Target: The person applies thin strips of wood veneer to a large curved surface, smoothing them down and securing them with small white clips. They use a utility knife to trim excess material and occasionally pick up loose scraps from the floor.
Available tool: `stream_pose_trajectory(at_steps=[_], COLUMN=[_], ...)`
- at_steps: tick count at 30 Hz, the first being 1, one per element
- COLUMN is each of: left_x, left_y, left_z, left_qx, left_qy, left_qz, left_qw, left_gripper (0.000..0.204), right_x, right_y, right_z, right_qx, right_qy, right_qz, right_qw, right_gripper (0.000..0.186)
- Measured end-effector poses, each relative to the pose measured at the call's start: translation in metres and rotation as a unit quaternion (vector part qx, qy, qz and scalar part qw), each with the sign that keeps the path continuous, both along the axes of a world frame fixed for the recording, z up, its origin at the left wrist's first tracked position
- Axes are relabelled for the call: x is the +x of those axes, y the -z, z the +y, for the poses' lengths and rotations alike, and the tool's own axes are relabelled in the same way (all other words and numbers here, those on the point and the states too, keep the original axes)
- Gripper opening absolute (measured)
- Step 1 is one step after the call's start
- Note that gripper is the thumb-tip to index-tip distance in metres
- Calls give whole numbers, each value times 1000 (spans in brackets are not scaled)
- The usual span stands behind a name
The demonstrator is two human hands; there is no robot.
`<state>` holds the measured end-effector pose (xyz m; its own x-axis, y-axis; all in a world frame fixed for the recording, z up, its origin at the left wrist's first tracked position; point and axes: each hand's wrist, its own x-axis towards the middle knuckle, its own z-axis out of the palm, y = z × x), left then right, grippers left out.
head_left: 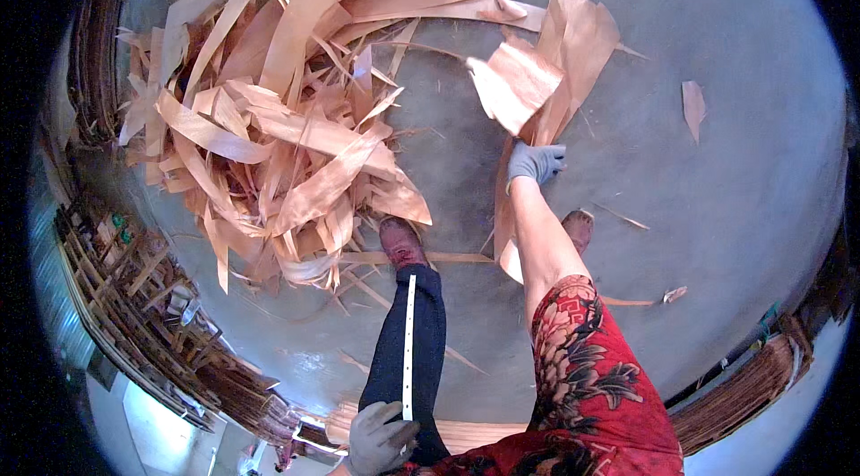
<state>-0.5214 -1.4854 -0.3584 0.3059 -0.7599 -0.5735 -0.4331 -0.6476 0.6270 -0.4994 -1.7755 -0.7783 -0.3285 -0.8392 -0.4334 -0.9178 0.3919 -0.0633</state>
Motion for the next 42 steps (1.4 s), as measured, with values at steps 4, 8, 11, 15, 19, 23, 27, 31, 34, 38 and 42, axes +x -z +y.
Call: stream_pose_trajectory(at_steps=[4, 8, 11, 15, 19, 23, 27, 31, 34, 38, 42], left_x=[7, 10, 0, -15, -45, -38, -32, -110, -212, -337, -364], left_y=[-1, -5, -16, -22, -19, -71, -175, -228, -209, -175, -175], left_z=[-8, -9, -6, 6, 35, 36, 73, 159, 241, 315, 338], left_qx=[-2, -19, -51, -110, -76, -76, -82, -4, 30, 228, 241], left_qy=[-4, 14, -5, -7, 79, -38, -268, -532, -743, -737, -681], left_qz=[16, 37, -8, -90, -99, -239, -338, -366, -279, -229, -162], left_qw=[1000, 999, 999, 990, 989, 967, 899, 764, 607, 593, 672], left_gripper=[24, 24, 21, 13, 11, 13, 17, 15, 20, 23, 24], right_x=[-17, -29, -40, -95, -122, -170, -182, -146, -110, -101, -140], right_y=[5, -42, -121, -221, -381, -478, -498, -497, -535, -596, -627], right_z=[-9, -28, -55, -109, -124, -127, -128, -102, -79, -48, -29], right_qx=[21, 68, 8, -157, -210, -17, 187, 162, 192, 136, 92], right_qy=[-13, -46, -66, -108, -390, -546, -650, -698, -684, -753, -788], right_qz=[-66, -188, -190, -347, -192, 128, 162, -29, -52, 179, 271], right_qw=[997, 979, 980, 918, 876, 828, 718, 697, 702, 619, 546], right_gripper=[62, 42, 40, 40, 42, 38, 45, 46, 49, 40, 25])
